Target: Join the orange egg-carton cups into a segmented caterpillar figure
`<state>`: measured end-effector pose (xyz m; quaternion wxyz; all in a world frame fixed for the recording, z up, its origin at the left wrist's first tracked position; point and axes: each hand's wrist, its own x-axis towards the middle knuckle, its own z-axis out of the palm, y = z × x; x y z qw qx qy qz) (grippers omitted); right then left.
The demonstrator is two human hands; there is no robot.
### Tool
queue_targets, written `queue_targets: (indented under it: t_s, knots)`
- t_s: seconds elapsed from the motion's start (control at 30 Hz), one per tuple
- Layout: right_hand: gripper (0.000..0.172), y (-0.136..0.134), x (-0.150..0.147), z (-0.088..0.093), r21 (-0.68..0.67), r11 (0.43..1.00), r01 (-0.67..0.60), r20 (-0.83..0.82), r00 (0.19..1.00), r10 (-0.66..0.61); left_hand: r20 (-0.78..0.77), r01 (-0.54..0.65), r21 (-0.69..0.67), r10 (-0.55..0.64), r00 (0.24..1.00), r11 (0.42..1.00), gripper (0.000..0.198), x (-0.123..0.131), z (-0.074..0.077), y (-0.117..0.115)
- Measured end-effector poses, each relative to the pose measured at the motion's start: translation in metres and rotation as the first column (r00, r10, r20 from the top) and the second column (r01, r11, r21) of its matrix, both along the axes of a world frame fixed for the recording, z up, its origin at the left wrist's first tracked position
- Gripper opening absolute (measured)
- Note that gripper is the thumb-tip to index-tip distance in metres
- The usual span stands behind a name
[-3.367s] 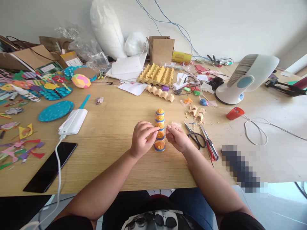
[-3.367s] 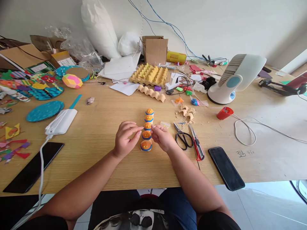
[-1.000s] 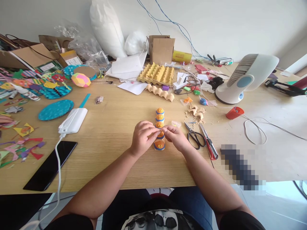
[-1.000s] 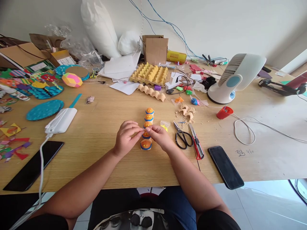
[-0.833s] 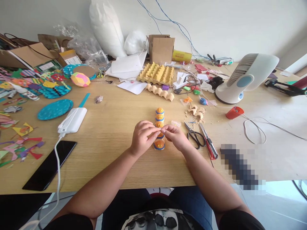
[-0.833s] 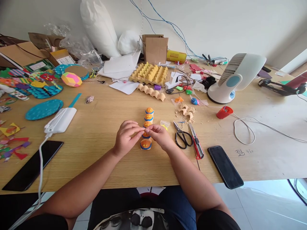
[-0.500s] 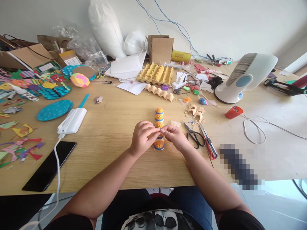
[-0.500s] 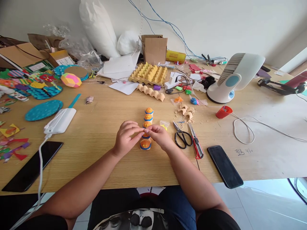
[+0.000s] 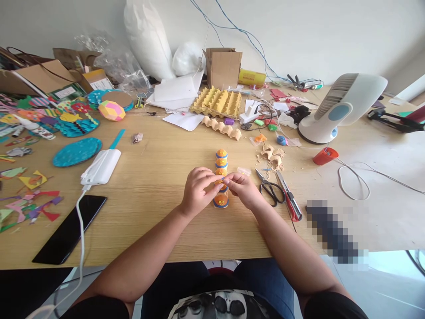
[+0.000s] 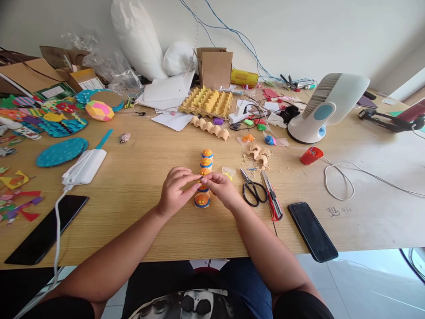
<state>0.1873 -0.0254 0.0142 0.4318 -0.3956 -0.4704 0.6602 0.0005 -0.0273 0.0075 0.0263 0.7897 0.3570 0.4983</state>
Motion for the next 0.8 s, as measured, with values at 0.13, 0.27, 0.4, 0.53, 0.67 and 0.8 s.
queue_targets:
  t_s: [0.13, 0.27, 0.4, 0.53, 0.67, 0.8]
  knots:
    - [0.044, 0.0000, -0.0002, 0.0000, -0.002, 1.000, -0.003, 0.007, 1.000, 0.003, 0.002, 0.014, 0.012, -0.014, 1.000, 1.000, 0.010, -0.0006, -0.0003, 0.0004]
    - [0.046, -0.0002, 0.0007, -0.0010, -0.031, 1.000, 0.005, 0.006, 1.000, -0.005, 0.024, 0.010, 0.007, -0.011, 1.000, 1.000, 0.008, -0.0019, -0.0017, 0.0007]
    - [0.045, 0.0000, 0.0018, -0.0019, -0.041, 0.999, -0.007, -0.003, 1.000, 0.007, 0.025, -0.005, -0.002, 0.005, 1.000, 1.000, 0.008, -0.0025, -0.0023, 0.0005]
    - [0.042, 0.0000, 0.0013, -0.0025, -0.027, 0.999, -0.028, -0.002, 1.000, 0.028, 0.030, -0.003, 0.003, 0.002, 1.000, 1.000, 0.009, -0.0025, -0.0023, 0.0004]
    - [0.039, -0.0002, 0.0012, -0.0026, -0.020, 0.999, -0.026, -0.019, 1.000, 0.025, 0.032, 0.006, 0.006, -0.006, 0.999, 1.000, 0.010, -0.0023, -0.0021, 0.0000]
    - [0.038, 0.0002, 0.0025, -0.0024, -0.016, 0.999, -0.029, -0.019, 0.999, 0.028, 0.033, 0.018, -0.002, -0.018, 0.999, 1.000, 0.016, -0.0021, -0.0010, -0.0017]
